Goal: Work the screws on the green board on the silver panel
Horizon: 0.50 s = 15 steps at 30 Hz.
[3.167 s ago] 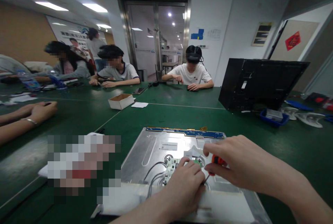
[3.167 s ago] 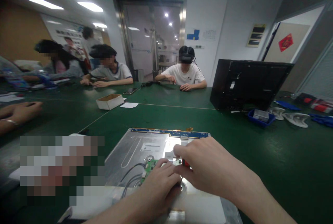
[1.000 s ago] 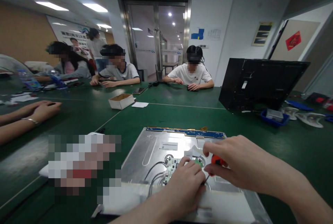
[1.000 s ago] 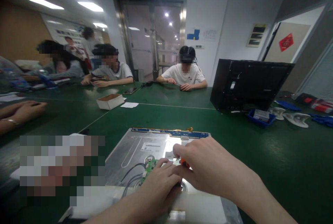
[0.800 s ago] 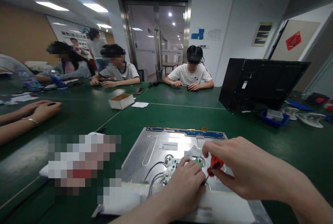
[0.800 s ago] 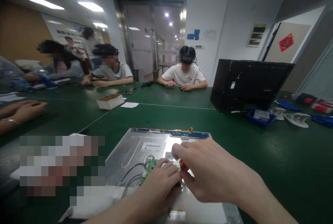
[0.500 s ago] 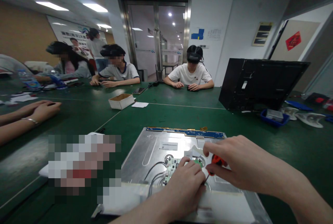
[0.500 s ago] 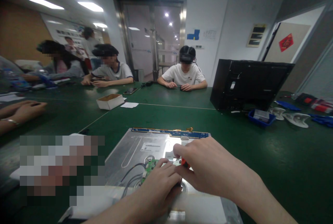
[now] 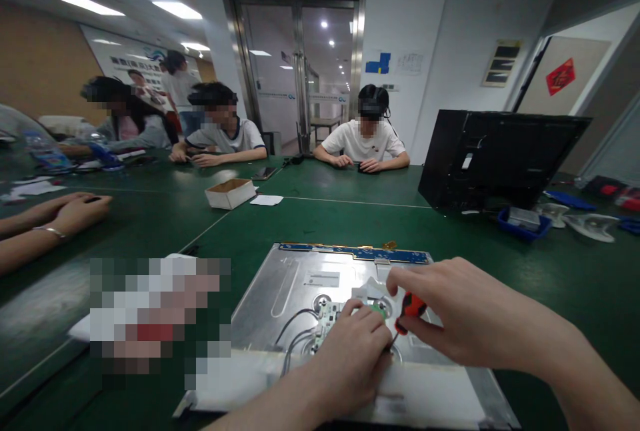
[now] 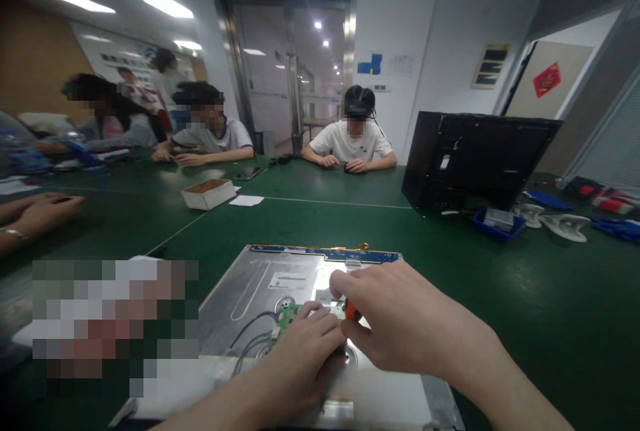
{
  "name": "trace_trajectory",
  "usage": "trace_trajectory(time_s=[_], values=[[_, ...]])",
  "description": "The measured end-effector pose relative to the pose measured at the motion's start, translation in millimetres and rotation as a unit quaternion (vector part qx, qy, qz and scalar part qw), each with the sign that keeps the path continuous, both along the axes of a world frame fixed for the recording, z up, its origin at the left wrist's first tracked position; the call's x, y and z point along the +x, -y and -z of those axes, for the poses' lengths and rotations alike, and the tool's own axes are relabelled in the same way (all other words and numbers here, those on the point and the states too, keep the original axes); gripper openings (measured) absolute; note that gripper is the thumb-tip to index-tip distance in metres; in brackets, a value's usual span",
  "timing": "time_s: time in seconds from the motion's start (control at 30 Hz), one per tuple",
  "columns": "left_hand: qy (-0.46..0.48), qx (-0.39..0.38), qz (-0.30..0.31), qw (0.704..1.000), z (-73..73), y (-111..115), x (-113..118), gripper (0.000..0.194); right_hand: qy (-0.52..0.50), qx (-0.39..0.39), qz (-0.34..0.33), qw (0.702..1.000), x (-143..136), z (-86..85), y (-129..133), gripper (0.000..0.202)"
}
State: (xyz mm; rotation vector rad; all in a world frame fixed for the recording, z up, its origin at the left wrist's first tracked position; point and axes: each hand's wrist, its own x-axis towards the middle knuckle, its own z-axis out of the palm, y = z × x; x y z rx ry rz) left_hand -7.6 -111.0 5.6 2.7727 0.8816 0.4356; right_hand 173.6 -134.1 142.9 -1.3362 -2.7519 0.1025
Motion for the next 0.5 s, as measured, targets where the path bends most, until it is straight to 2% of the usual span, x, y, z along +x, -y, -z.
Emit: trace_trajectory(time_s=[0.13,0.37,0.5], values=[[0.001,-0.007,0.005,1.0,-1.7,-0.7,-1.2,0.009,0.003,-0.003,-0.012,1.0,0.1,-1.1,2.6,0.016],[0.021,-0.016,0.008,1.0,-1.2,0.1,-2.0,0.007,0.002,0.005,0.001,1.0,-1.2,0.2,-1.6,0.007],[0.028,-0.008,0.012,1.0,-0.9,-0.1,-1.7,0.008,-0.003,-0.008,-0.013,1.0,-2.0,-4.7,2.2,0.012]])
